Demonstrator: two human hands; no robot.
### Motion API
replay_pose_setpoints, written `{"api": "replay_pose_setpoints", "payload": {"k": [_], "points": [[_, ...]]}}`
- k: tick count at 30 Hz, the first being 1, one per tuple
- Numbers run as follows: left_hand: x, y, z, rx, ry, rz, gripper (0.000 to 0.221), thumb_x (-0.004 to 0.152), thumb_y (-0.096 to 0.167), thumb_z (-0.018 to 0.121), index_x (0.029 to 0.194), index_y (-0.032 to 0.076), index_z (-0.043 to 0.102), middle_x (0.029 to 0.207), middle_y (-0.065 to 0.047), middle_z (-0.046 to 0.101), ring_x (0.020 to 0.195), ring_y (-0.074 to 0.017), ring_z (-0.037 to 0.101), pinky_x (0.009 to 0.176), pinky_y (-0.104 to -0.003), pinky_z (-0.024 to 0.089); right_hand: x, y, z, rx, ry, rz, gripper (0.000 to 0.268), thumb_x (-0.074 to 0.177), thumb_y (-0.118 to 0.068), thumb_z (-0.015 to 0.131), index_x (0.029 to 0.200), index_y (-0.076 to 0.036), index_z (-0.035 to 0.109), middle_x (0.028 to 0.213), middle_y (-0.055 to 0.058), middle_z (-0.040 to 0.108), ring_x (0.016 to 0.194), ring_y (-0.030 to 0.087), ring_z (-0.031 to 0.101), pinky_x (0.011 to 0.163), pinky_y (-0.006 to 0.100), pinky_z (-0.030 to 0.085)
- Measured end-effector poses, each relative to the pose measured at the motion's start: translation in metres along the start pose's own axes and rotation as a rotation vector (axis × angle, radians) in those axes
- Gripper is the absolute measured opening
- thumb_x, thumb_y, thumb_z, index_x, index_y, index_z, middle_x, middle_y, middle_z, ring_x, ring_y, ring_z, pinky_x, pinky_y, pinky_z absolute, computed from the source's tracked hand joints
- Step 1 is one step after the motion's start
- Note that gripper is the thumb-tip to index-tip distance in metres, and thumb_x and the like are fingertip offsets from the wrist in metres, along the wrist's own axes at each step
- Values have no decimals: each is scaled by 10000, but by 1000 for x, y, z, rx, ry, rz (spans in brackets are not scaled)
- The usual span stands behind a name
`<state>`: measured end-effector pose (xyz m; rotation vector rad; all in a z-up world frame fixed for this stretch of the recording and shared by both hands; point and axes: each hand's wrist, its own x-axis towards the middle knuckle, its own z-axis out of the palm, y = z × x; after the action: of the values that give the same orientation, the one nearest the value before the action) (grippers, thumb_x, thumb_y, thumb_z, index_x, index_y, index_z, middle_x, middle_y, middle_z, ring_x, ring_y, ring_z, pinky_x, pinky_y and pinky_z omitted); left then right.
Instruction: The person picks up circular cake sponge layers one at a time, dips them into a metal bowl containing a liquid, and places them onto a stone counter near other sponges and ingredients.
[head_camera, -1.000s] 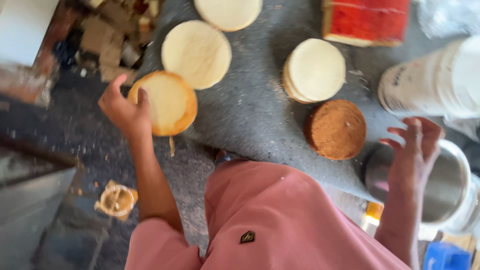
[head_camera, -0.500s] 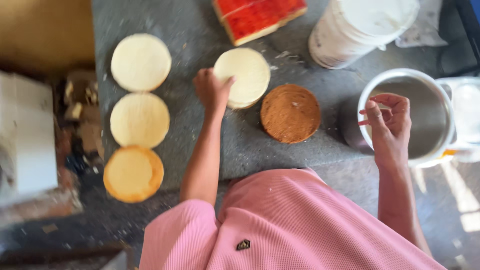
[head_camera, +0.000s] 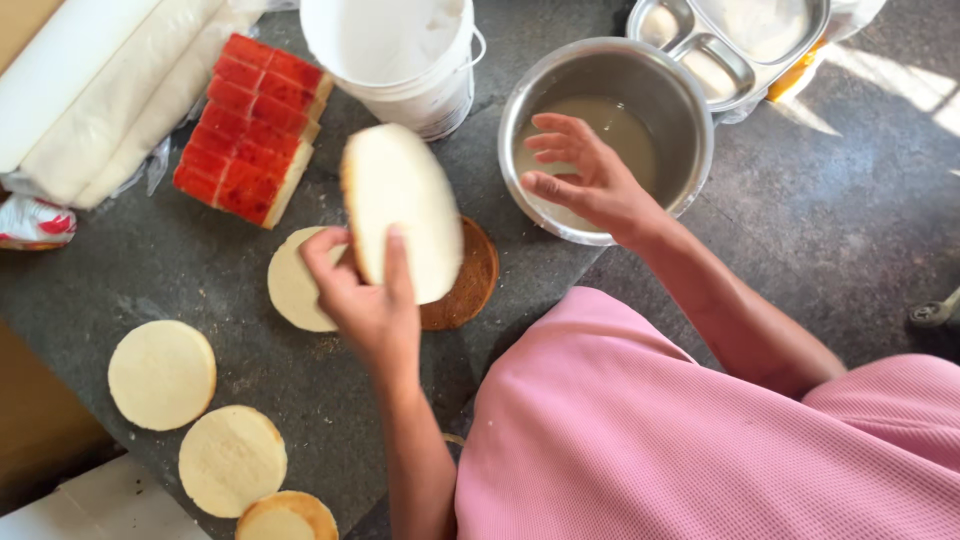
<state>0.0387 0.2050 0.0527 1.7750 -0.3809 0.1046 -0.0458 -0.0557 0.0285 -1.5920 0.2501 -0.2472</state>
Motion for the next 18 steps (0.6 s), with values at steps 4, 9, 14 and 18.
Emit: {"api": "replay_pose_setpoints", "payload": {"k": [4, 9, 14, 18], "points": [[5, 26, 66, -259, -237, -254, 479, 974, 144, 740, 1293, 36, 399, 1126, -246, 754, 1016, -261, 754, 829, -330, 620, 10, -5, -41, 308, -81, 189, 661, 869, -313, 811, 1407, -29, 554, 1272, 110, 717, 1178, 180, 688, 1040, 329, 568], [13, 24, 78, -318, -195, -78, 484, 1042, 103, 696, 1392, 32, 370, 1393, -293, 638, 1284, -292, 665, 1054, -372, 582, 39, 37, -126, -90, -47, 253, 507, 881, -235, 806, 1305, 2, 662, 1096, 110, 745, 979, 185, 705, 867, 348, 564], [13, 5, 65, -276, -73, -222, 466, 1014, 137, 675, 1372, 46, 391, 1302, -273, 690, 1168, -285, 706, 918, -349, 606, 109, 143, -151, -588, -159, 577, 597, 758, -261, 843, 1270, -26, 647, 1041, 130, 720, 925, 282, 724, 718, 417, 615], [-4, -4, 65, -267, -112, -242, 439, 1006, 150, 663, 1356, 43, 420, 1276, -251, 707, 1145, -257, 727, 917, -336, 618, 145, 211, -149, -1025, -289, 505, 467, 737, -306, 867, 1099, -25, 782, 950, 203, 766, 912, 359, 739, 814, 477, 576]]}}
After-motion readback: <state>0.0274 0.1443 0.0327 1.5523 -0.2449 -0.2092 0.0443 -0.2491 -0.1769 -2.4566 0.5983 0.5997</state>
